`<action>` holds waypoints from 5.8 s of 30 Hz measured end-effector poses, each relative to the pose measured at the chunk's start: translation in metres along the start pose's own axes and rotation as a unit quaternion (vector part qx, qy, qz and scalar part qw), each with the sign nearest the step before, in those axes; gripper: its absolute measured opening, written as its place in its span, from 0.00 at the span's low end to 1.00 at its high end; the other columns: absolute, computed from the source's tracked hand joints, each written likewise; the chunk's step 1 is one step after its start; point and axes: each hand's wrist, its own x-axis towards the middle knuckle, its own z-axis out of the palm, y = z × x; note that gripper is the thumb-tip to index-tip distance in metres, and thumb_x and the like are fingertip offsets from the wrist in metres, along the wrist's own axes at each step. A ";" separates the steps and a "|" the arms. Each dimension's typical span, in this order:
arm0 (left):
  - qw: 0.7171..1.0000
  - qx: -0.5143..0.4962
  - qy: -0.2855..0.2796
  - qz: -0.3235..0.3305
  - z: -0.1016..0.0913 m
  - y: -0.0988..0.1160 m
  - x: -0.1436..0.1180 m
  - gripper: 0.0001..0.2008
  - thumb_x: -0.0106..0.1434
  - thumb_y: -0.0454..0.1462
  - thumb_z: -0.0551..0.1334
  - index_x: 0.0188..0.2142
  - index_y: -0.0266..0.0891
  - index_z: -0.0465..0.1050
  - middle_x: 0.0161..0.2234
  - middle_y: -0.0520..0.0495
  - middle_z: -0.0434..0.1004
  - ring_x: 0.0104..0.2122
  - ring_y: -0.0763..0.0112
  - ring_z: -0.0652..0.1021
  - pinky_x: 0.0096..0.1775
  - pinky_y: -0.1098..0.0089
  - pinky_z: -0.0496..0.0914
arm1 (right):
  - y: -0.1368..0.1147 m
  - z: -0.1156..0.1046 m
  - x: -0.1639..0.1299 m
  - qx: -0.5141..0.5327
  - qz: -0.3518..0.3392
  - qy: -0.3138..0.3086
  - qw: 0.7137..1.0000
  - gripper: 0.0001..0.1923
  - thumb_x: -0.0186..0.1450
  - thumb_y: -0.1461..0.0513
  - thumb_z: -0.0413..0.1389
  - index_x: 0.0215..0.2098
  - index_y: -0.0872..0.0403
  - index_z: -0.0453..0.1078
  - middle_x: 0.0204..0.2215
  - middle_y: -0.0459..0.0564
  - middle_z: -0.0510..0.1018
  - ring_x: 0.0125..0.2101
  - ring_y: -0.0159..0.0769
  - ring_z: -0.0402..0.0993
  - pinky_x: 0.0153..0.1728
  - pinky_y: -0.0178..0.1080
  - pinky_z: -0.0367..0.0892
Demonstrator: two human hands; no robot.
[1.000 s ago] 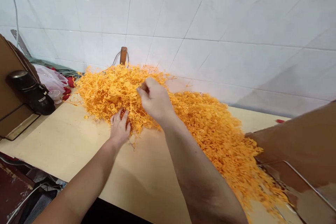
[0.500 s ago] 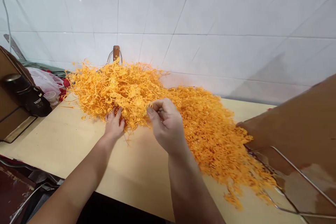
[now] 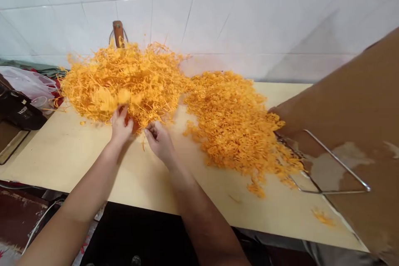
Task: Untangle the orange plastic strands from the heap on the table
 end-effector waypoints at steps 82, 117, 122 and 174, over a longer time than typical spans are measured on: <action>0.581 -0.680 -0.126 -0.429 -0.007 0.029 -0.022 0.09 0.55 0.31 0.52 0.19 0.37 0.55 0.12 0.56 0.56 0.09 0.84 0.58 0.12 0.80 0.50 | 0.025 0.010 -0.015 -0.036 0.005 -0.247 0.968 0.11 0.60 0.58 0.46 0.21 0.53 0.54 0.20 0.44 0.59 0.23 0.28 0.56 0.26 0.35 0.54; 0.562 -0.764 -0.170 -0.268 -0.017 0.052 -0.039 0.30 0.53 0.59 0.52 0.40 0.36 0.69 0.45 0.39 0.73 0.49 0.55 0.70 0.39 0.63 0.68 | 0.016 -0.006 -0.008 0.265 0.153 -0.040 0.951 0.14 0.55 0.51 0.56 0.26 0.52 0.62 0.18 0.41 0.68 0.19 0.25 0.65 0.22 0.32 0.62; 0.574 -0.741 -0.167 -0.307 -0.022 0.052 -0.037 0.32 0.52 0.61 0.50 0.42 0.38 0.68 0.44 0.40 0.72 0.49 0.57 0.70 0.38 0.64 0.68 | 0.025 -0.008 -0.004 0.300 0.173 -0.010 0.938 0.14 0.57 0.50 0.52 0.30 0.51 0.59 0.19 0.41 0.67 0.21 0.27 0.66 0.22 0.33 0.62; 0.505 -0.732 -0.301 -0.343 -0.005 0.035 -0.030 0.26 0.63 0.49 0.45 0.56 0.38 0.58 0.50 0.38 0.70 0.47 0.61 0.74 0.51 0.57 0.62 | 0.002 -0.079 0.003 0.668 0.100 0.221 0.703 0.09 0.64 0.68 0.42 0.31 0.54 0.63 0.24 0.42 0.70 0.16 0.18 0.59 0.16 0.25 0.60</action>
